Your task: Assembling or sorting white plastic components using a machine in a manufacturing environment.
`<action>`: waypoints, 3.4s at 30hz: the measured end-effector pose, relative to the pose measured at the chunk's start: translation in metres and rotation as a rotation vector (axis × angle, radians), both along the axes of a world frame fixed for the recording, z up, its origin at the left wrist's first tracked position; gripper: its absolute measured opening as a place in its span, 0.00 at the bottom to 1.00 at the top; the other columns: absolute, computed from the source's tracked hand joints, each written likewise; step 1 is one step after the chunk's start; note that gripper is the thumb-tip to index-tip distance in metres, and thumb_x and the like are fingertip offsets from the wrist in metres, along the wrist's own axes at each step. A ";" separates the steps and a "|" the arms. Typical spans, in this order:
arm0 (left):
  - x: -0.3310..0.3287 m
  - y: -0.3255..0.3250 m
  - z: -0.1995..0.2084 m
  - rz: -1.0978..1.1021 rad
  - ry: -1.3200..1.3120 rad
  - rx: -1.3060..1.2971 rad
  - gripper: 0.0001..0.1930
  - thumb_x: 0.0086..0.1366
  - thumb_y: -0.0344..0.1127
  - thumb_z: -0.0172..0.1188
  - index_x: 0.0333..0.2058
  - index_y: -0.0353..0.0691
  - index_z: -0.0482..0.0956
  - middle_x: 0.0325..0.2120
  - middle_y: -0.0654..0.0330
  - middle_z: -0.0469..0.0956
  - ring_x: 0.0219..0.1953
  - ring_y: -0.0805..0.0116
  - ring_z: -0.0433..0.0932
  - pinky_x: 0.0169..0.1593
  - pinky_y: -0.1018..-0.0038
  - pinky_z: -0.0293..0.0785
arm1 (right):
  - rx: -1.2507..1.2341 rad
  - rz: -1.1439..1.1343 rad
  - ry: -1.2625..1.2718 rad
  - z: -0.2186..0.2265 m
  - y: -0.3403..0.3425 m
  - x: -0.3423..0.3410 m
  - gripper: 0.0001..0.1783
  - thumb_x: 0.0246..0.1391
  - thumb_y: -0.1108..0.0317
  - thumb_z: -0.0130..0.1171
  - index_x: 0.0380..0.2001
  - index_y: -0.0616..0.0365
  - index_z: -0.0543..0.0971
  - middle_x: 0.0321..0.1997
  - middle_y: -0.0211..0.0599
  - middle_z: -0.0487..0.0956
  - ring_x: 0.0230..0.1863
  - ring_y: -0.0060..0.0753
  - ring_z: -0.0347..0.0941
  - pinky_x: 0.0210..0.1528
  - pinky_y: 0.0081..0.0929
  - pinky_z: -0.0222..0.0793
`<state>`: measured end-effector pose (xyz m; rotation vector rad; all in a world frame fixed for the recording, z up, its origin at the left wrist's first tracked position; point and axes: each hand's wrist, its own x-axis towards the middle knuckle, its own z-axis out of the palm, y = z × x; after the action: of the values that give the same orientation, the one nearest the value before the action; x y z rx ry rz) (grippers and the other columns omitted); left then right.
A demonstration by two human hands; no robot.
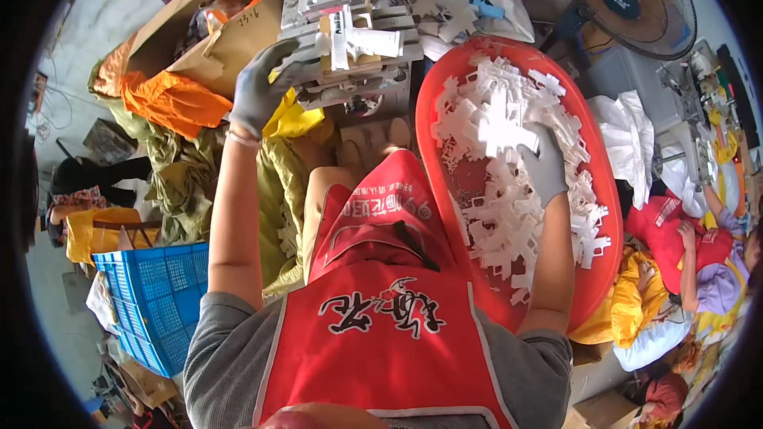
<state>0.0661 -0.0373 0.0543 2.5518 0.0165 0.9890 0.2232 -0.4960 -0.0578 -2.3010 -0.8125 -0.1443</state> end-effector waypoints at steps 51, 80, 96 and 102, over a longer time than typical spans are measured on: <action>-0.217 -0.003 -0.217 0.335 0.720 -0.534 0.14 0.64 0.35 0.54 0.47 0.37 0.76 0.43 0.56 0.78 0.45 0.67 0.77 0.49 0.73 0.72 | -0.581 -0.108 0.320 -0.150 0.004 -0.024 0.12 0.57 0.57 0.48 0.35 0.47 0.78 0.38 0.37 0.79 0.40 0.39 0.77 0.44 0.33 0.69; -0.108 -0.016 -0.107 0.119 0.259 -0.502 0.11 0.61 0.30 0.55 0.41 0.36 0.79 0.37 0.53 0.80 0.38 0.65 0.80 0.45 0.73 0.73 | 0.284 0.115 1.022 -0.190 -0.012 -0.138 0.29 0.60 0.63 0.51 0.62 0.59 0.59 0.58 0.34 0.66 0.56 0.30 0.64 0.58 0.29 0.62; 0.009 -0.011 -0.001 -0.042 0.111 -0.264 0.14 0.59 0.34 0.58 0.44 0.38 0.76 0.40 0.50 0.77 0.41 0.56 0.78 0.44 0.70 0.73 | 0.423 0.375 1.293 -0.158 -0.050 -0.141 0.39 0.54 0.58 0.60 0.64 0.60 0.54 0.63 0.36 0.62 0.58 0.27 0.62 0.57 0.24 0.61; 0.041 0.004 -0.004 -0.154 0.181 -0.047 0.18 0.57 0.34 0.61 0.46 0.38 0.74 0.38 0.51 0.77 0.39 0.58 0.78 0.43 0.69 0.74 | 0.152 0.297 1.438 -0.118 -0.041 -0.147 0.41 0.49 0.64 0.63 0.64 0.57 0.56 0.59 0.37 0.66 0.51 0.25 0.67 0.51 0.25 0.66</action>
<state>0.1070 -0.0337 0.0504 2.5469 -0.1031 0.6909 0.0766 -0.5368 -0.1754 -1.4940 -0.2939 1.3472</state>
